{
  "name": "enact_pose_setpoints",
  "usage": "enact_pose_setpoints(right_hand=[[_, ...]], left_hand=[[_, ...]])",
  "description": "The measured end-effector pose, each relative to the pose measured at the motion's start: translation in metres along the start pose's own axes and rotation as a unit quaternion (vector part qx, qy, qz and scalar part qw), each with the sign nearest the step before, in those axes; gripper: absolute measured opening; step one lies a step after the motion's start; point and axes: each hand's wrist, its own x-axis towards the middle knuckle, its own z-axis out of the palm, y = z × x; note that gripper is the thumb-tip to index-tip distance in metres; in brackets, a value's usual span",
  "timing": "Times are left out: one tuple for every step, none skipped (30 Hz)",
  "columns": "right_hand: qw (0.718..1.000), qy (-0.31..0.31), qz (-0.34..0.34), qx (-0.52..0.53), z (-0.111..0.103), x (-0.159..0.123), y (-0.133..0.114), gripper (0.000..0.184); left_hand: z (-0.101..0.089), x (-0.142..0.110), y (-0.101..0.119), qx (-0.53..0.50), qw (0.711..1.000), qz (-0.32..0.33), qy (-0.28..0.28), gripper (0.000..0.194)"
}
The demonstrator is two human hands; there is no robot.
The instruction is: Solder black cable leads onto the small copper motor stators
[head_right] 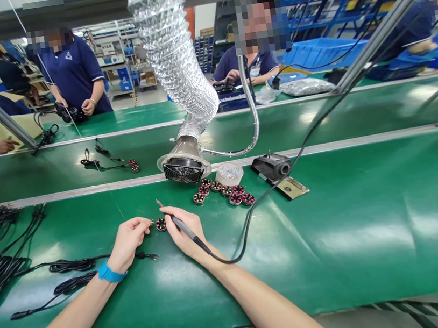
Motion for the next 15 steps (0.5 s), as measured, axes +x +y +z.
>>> enact_pose_setpoints(right_hand=[[1.0,-0.005,-0.012,-0.005,0.001,0.001,0.001,0.025],[1.0,-0.016,-0.022,-0.009,0.002,0.001,0.003,0.03],[0.999,-0.029,-0.029,-0.012,0.003,0.002,0.005,0.037],[0.998,-0.043,-0.032,-0.014,0.004,0.002,0.007,0.044],[0.998,-0.056,-0.034,-0.012,0.005,0.001,0.009,0.05],[0.997,-0.069,-0.036,-0.008,0.006,0.001,0.011,0.056],[0.996,-0.081,-0.038,-0.002,0.007,0.0,0.013,0.06],[0.995,-0.091,-0.042,0.003,0.008,0.0,0.015,0.063],[0.994,-0.101,-0.044,0.007,0.008,-0.001,0.017,0.065],[0.993,-0.11,-0.045,0.01,0.009,-0.001,0.019,0.066],[0.992,-0.115,-0.044,0.012,0.01,-0.002,0.021,0.067],[0.992,-0.117,-0.042,0.013,0.01,-0.002,0.023,0.066],[0.992,-0.118,-0.04,0.012,0.01,-0.002,0.024,0.065],[0.992,-0.119,-0.039,0.011,0.011,-0.003,0.026,0.065],[0.992,-0.119,-0.041,0.009,0.011,-0.003,0.027,0.064]], left_hand=[[0.0,0.0,0.0,0.0,1.0,0.0,-0.001,0.028],[0.0,0.0,-0.001,0.0,1.0,-0.001,-0.002,0.028],[0.0,0.0,-0.001,0.0,1.0,-0.003,-0.003,0.027],[-0.001,0.001,-0.001,0.001,1.0,-0.004,-0.004,0.027],[-0.001,0.001,-0.002,0.002,1.0,-0.005,-0.006,0.026],[-0.001,0.001,-0.002,0.005,1.0,-0.005,-0.007,0.025],[-0.001,0.001,-0.002,0.01,1.0,-0.004,-0.008,0.025],[-0.002,0.001,-0.002,0.016,1.0,-0.002,-0.01,0.024],[-0.002,0.001,-0.003,0.022,1.0,0.003,-0.012,0.023],[-0.002,0.001,-0.003,0.029,0.999,0.009,-0.014,0.022],[-0.003,0.002,-0.003,0.038,0.999,0.016,-0.015,0.021],[-0.003,0.002,-0.004,0.047,0.998,0.025,-0.015,0.021],[-0.003,0.002,-0.004,0.056,0.998,0.034,-0.015,0.021],[-0.004,0.002,-0.004,0.067,0.997,0.044,-0.014,0.021],[-0.004,0.003,-0.005,0.077,0.995,0.054,-0.013,0.022]])
